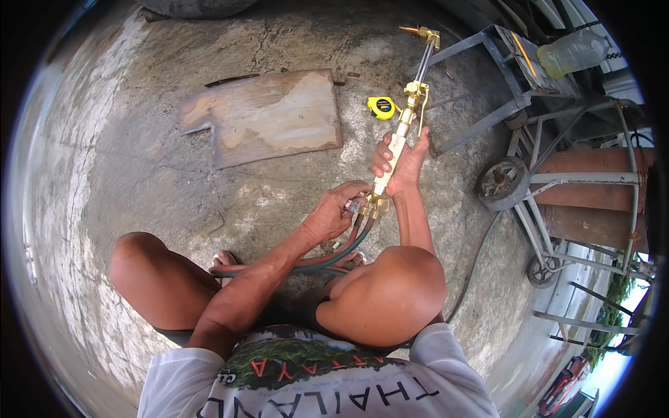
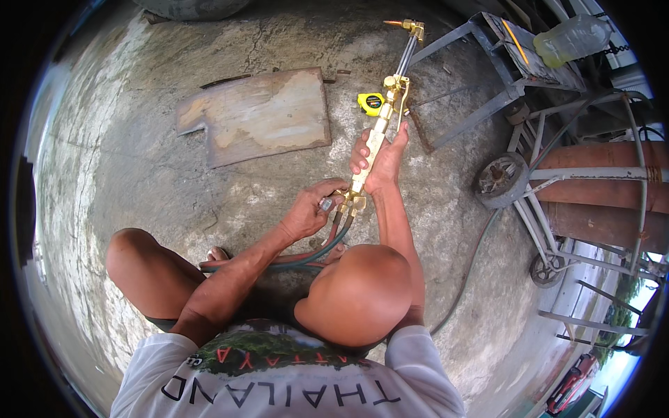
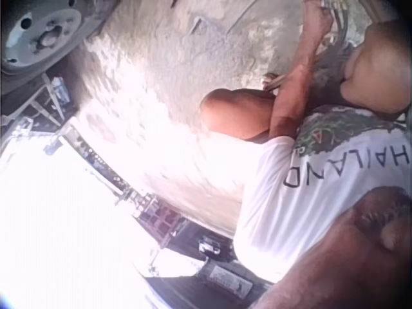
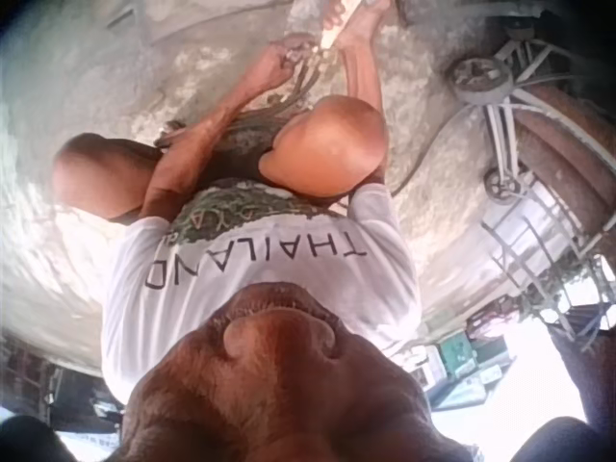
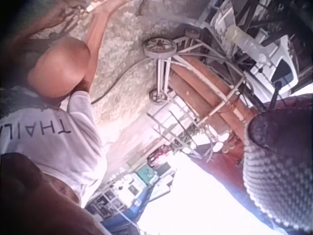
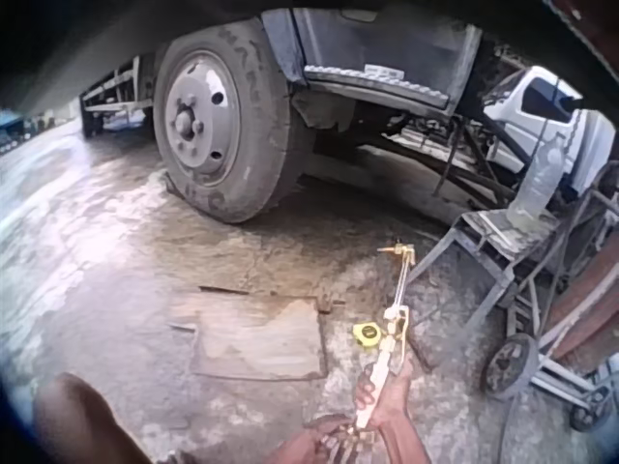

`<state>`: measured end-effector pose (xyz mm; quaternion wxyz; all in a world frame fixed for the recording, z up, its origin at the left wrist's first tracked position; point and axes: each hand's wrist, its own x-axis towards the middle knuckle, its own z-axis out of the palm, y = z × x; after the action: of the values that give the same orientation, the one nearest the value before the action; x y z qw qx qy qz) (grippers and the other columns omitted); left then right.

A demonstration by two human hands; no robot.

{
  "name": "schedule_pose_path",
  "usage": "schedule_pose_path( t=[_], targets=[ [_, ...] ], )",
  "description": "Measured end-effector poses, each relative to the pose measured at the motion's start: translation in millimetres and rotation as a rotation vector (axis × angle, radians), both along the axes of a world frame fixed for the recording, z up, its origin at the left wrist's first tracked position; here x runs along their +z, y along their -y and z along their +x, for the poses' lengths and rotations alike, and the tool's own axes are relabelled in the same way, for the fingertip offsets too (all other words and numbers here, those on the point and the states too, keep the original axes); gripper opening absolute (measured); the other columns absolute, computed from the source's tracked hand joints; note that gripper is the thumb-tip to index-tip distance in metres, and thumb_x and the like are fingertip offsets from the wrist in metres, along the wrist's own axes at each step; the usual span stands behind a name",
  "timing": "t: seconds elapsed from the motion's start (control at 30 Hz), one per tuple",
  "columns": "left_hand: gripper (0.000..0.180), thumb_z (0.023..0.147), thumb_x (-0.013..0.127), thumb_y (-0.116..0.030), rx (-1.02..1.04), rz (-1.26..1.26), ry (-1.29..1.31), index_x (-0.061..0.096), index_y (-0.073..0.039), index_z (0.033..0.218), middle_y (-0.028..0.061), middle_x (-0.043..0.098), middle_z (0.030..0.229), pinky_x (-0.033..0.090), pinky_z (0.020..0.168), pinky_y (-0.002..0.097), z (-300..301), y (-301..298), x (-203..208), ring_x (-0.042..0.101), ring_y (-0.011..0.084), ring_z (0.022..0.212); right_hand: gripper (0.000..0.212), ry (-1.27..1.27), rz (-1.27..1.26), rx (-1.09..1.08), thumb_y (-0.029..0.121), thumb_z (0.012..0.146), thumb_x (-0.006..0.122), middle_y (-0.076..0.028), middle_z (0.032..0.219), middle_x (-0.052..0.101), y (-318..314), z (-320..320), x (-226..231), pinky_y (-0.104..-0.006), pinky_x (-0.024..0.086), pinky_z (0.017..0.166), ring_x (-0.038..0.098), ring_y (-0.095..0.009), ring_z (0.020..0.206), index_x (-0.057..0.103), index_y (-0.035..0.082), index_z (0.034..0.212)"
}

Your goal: The person marks a metal plate, then connects a blowtorch to a gas cylinder and ignites it. They apply the flame to the metal plate to cut along a marked line, then relight and continue cutting.

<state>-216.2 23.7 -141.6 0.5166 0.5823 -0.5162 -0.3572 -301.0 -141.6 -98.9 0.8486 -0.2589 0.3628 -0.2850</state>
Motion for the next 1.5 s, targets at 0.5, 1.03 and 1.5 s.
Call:
schedule_pose_path(
  t=[0.5,1.03,1.5],
  targets=[
    [0.042,0.098,0.061,-0.031,0.117,0.294,-0.145,0.064,0.007,0.116,0.0296,0.068,0.095,0.054,0.072,0.0429,16.6,2.6,26.5,0.069,0.0389,0.077,0.083,-0.011,-0.043,0.065,0.089,0.083,0.025,0.001,0.055,0.037,7.5,22.2,14.0,-0.0299,0.031,0.036,0.033,-0.012,0.038,0.049,0.009,0.079],
    [0.045,0.093,0.06,-0.023,-0.151,-0.072,0.852,0.052,0.001,0.131,0.0159,0.057,0.119,0.046,0.093,0.0408,-4.1,2.0,65.2,0.055,0.0316,0.109,0.084,-0.076,-0.09,0.057,0.088,0.085,0.023,0.0,0.054,0.037,3.2,23.2,15.3,-0.0302,0.032,0.036,0.035,-0.013,0.038,0.048,0.008,0.08],
    [0.024,0.092,0.056,-0.016,-0.065,-0.083,0.958,0.058,0.001,0.108,0.0109,0.055,0.096,0.048,0.083,0.0358,-17.3,5.0,43.5,0.056,0.0237,0.092,0.085,-0.064,-0.064,0.011,0.089,0.083,0.021,0.0,0.053,0.038,-1.9,17.3,6.8,-0.0299,0.033,0.034,0.036,-0.013,0.037,0.047,0.009,0.08]
  ],
)
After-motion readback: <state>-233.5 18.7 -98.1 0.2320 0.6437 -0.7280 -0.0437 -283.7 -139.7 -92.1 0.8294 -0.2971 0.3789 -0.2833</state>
